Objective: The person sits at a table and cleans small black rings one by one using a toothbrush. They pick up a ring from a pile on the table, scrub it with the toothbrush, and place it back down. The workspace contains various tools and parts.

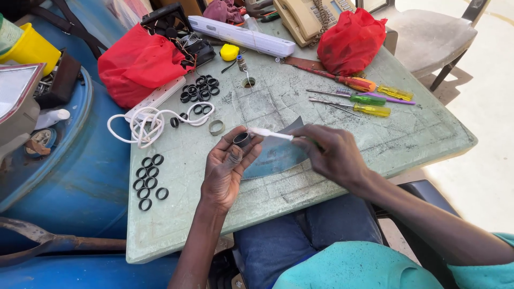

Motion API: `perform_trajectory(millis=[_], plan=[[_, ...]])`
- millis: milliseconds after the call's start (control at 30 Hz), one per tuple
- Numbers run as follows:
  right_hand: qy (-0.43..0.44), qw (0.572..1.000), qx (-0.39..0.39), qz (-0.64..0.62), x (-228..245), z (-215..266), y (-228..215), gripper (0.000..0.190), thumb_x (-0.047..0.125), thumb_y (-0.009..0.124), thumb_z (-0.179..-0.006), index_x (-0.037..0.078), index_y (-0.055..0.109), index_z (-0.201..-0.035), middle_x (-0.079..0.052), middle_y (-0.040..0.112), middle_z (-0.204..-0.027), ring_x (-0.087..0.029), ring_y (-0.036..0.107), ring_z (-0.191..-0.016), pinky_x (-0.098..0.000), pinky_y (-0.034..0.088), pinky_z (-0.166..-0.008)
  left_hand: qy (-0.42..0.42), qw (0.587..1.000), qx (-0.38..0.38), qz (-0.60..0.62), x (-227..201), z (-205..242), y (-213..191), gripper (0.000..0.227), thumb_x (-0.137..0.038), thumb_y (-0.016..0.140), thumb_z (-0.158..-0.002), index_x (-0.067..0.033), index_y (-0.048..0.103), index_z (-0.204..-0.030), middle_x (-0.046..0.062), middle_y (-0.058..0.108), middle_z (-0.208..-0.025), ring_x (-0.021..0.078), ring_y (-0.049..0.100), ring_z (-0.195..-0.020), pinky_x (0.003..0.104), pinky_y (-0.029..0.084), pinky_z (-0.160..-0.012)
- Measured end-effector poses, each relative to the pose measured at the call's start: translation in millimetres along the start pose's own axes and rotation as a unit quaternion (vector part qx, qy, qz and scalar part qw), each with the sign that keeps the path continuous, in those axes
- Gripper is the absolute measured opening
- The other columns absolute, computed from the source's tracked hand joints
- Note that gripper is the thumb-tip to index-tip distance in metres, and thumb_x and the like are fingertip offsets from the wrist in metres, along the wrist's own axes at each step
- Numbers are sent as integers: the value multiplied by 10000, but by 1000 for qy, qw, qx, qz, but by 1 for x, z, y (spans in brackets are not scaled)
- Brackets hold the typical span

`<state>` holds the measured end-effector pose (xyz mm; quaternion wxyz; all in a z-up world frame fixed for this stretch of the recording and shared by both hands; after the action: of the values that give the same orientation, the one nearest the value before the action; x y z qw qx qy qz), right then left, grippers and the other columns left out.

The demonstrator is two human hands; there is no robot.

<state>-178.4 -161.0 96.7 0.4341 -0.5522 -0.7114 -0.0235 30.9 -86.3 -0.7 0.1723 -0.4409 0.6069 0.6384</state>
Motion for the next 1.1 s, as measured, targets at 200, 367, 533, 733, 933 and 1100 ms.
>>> perform_trajectory(millis=[200, 367, 533, 733, 933, 1100], plan=[[-29, 997, -27, 62, 25, -8, -24, 145, 145, 702, -977, 188, 790, -1085, -113, 644, -632, -224, 548, -421, -352, 445, -428, 50, 993, 36, -102, -24, 10, 26, 565, -190, 740, -911, 75, 562, -1377, 302, 662, -1296, 431, 638, -1247, 552, 531, -1116], [-128, 977, 9, 170, 23, -3, -12, 138, 121, 722, -956, 166, 814, -1048, -116, 659, -680, -370, 587, -503, -425, 450, -413, 49, 972, 85, -215, -26, 16, 50, 534, -244, 672, -978, 59, 573, -1406, 249, 679, -1251, 321, 670, -1186, 514, 555, -1090], [-140, 958, 6, 250, 18, 4, -7, 148, 128, 716, -984, 198, 829, -1050, -63, 659, -719, -233, 576, -534, -341, 448, -503, 36, 944, 100, -313, -24, 21, 58, 476, -214, 604, -1012, 61, 583, -1399, 234, 699, -1186, 282, 710, -1090, 455, 598, -1016], [31, 962, 167, 213, 3, 3, 13, 194, 110, 608, -997, 95, 801, -990, -119, 652, -595, -254, 546, -372, -343, 417, -407, 110, 916, 89, -376, -32, 19, 54, 397, -87, 592, -1010, 30, 589, -1389, 208, 668, -1198, 251, 664, -1130, 430, 574, -1023], [141, 951, 271, 48, -8, 6, 23, 295, 293, 596, -1010, 66, 764, -925, -81, 611, -465, -97, 388, -324, -212, 347, -375, 160, 866, 97, -464, -36, 23, 69, 321, -3, 543, -999, 0, 599, -1316, 181, 651, -1202, 317, 671, -1181, 449, 553, -1031], [304, 898, 231, -219, -53, 24, 34, 148, 129, 740, -905, 3, 667, -931, -142, 676, -542, -86, 393, -382, -236, 287, -371, 144, 871, 103, -459, -39, 27, 80, 242, -39, 520, -1026, -30, 557, -1264, 181, 630, -1226, 322, 641, -1228, 465, 560, -1035]])
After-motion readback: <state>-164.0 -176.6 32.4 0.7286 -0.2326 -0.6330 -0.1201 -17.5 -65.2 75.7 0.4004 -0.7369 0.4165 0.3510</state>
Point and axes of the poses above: each hand's wrist, its own z-axis away from the middle knuckle, its own y-axis out of the palm, x = y × z, the point moved 9 cm from there along -z, towards the middle knuckle
